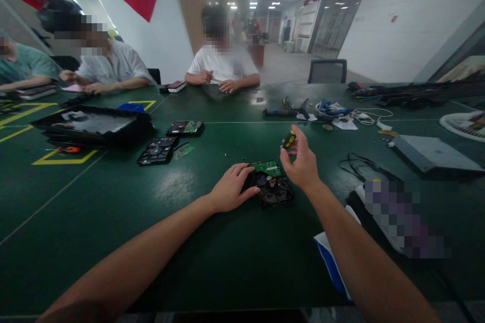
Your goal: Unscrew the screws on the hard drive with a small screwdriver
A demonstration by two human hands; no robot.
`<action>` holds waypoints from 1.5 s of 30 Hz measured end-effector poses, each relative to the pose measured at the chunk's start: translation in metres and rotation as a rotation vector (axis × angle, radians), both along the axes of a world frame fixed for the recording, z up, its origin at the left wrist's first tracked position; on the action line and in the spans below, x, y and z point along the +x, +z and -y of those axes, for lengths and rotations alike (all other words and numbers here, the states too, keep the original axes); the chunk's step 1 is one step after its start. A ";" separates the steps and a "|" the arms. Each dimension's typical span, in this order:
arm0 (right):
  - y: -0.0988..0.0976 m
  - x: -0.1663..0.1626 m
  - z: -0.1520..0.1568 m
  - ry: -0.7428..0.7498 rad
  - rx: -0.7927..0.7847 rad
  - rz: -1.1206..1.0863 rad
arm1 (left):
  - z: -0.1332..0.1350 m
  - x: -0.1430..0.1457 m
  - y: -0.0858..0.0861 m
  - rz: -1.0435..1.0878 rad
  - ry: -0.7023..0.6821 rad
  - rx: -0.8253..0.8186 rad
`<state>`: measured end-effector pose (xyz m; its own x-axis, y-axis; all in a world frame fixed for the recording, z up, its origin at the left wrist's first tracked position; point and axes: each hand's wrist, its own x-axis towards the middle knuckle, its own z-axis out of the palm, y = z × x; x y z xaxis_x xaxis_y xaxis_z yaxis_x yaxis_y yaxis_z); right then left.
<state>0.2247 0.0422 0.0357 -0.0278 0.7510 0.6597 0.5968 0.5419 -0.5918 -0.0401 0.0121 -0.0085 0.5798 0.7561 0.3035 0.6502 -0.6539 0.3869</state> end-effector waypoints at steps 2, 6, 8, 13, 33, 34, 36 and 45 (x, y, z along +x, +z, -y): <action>-0.001 -0.001 0.000 0.027 -0.028 -0.023 | 0.000 0.000 0.000 -0.001 0.000 0.001; 0.000 0.000 -0.001 -0.025 -0.029 -0.028 | 0.000 0.000 0.001 -0.015 -0.005 -0.003; 0.001 0.001 -0.001 -0.045 -0.021 -0.019 | 0.001 0.000 0.002 -0.012 -0.006 -0.005; 0.000 0.003 -0.002 -0.044 -0.027 -0.001 | 0.001 0.000 0.003 -0.014 0.005 -0.019; -0.003 0.001 -0.003 -0.017 -0.041 -0.101 | 0.001 0.001 0.002 -0.016 0.004 -0.007; -0.003 0.001 -0.003 -0.029 -0.034 -0.105 | 0.001 0.001 0.002 -0.014 0.004 -0.007; -0.005 0.001 -0.004 -0.054 -0.016 -0.100 | 0.001 0.001 0.002 -0.010 0.002 -0.008; -0.003 0.000 -0.002 0.001 -0.046 -0.127 | -0.001 -0.001 0.000 -0.032 0.003 -0.011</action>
<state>0.2247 0.0440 0.0324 0.0526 0.7808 0.6226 0.5148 0.5130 -0.6868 -0.0406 0.0126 -0.0087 0.5867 0.7612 0.2761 0.6646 -0.6475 0.3728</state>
